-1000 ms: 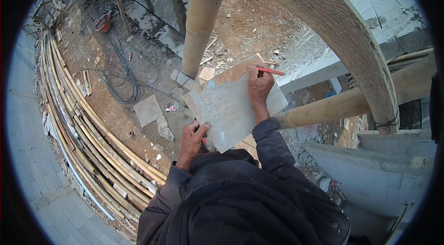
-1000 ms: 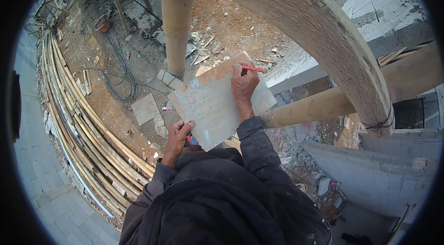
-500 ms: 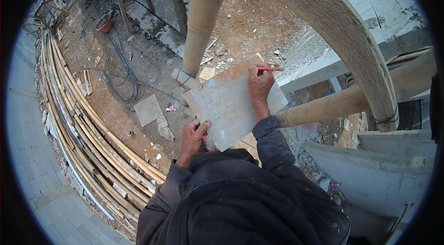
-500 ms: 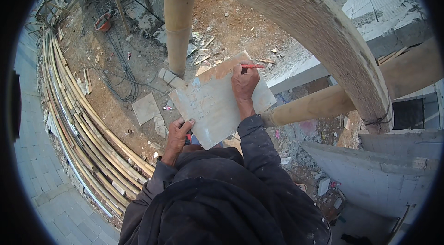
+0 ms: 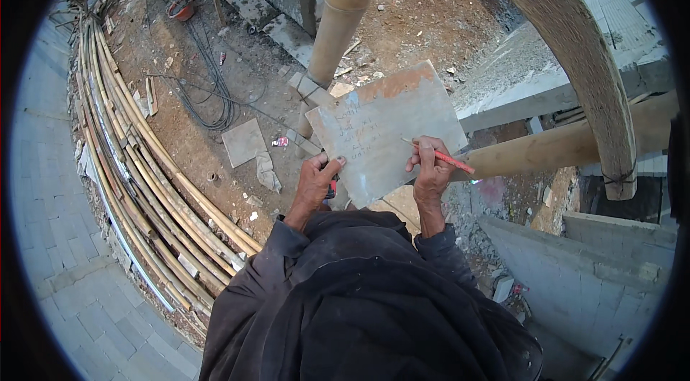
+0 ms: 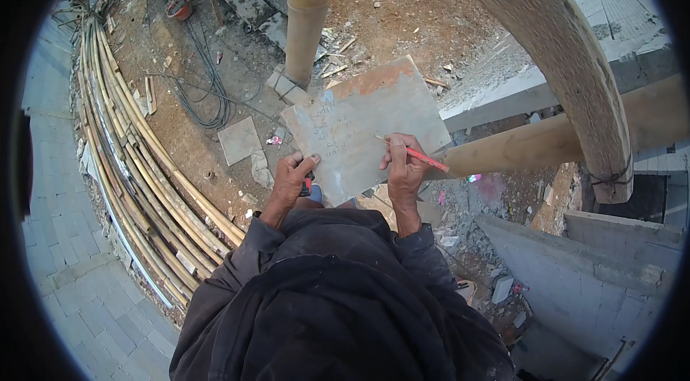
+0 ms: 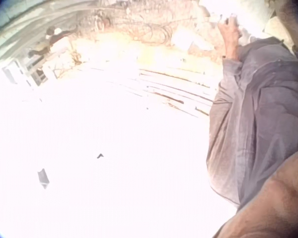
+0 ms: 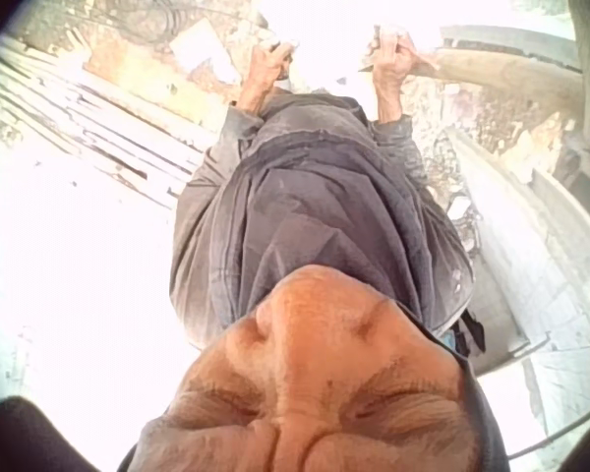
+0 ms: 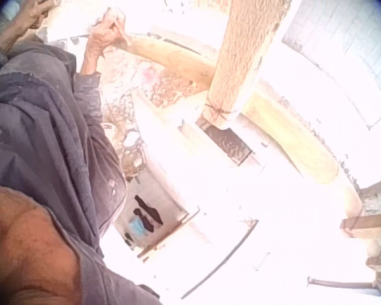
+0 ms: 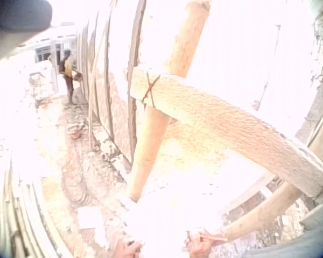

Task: The person holds a ceramic tile and writes measurements and notes across its surface using a red pencil.

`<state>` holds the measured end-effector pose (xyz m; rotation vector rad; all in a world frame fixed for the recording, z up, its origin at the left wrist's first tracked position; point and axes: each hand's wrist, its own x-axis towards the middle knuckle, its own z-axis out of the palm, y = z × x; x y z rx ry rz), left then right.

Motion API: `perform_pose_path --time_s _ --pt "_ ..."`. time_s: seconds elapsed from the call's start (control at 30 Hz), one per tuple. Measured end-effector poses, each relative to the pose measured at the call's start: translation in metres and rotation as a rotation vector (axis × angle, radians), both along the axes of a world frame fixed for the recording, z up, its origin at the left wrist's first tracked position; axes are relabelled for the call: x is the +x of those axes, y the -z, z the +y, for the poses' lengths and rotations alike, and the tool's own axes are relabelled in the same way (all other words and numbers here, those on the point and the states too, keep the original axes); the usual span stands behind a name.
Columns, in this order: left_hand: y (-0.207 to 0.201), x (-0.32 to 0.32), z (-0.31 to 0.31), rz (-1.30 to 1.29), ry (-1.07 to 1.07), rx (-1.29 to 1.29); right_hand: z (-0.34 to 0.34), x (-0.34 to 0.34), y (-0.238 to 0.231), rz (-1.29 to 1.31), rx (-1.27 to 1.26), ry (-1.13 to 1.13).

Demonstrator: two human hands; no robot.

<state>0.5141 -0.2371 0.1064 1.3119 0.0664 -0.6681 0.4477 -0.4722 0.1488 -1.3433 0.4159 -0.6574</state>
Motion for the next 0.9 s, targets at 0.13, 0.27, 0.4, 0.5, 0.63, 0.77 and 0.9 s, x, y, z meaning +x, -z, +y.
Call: perform_pose_path --time_s 0.13,0.27,0.4,0.5,0.63,0.77,0.9 --pt "-0.002 0.001 0.0 -0.015 0.031 0.046 0.031 -0.027 0.011 0.151 -0.054 -0.155" --pt "0.0 0.0 0.001 -0.037 0.004 -0.002 0.044 -0.023 0.017 0.187 -0.325 -0.227" --pt "-0.002 0.0 -0.004 -0.027 -0.034 -0.011 0.049 -0.011 0.008 0.121 -0.499 -0.234" --pt "-0.001 -0.001 -0.004 -0.031 -0.029 -0.017 0.053 -0.004 0.006 0.073 -0.556 -0.247" --pt "0.006 -0.001 -0.001 -0.042 -0.017 0.017 0.056 0.001 0.008 0.043 -0.596 -0.219" --pt "0.01 -0.001 -0.003 -0.051 -0.041 0.015 0.045 0.003 0.024 0.154 -0.367 -0.133" --pt "0.0 -0.002 -0.003 -0.047 -0.033 0.046 0.024 0.013 0.024 0.173 -0.376 -0.045"
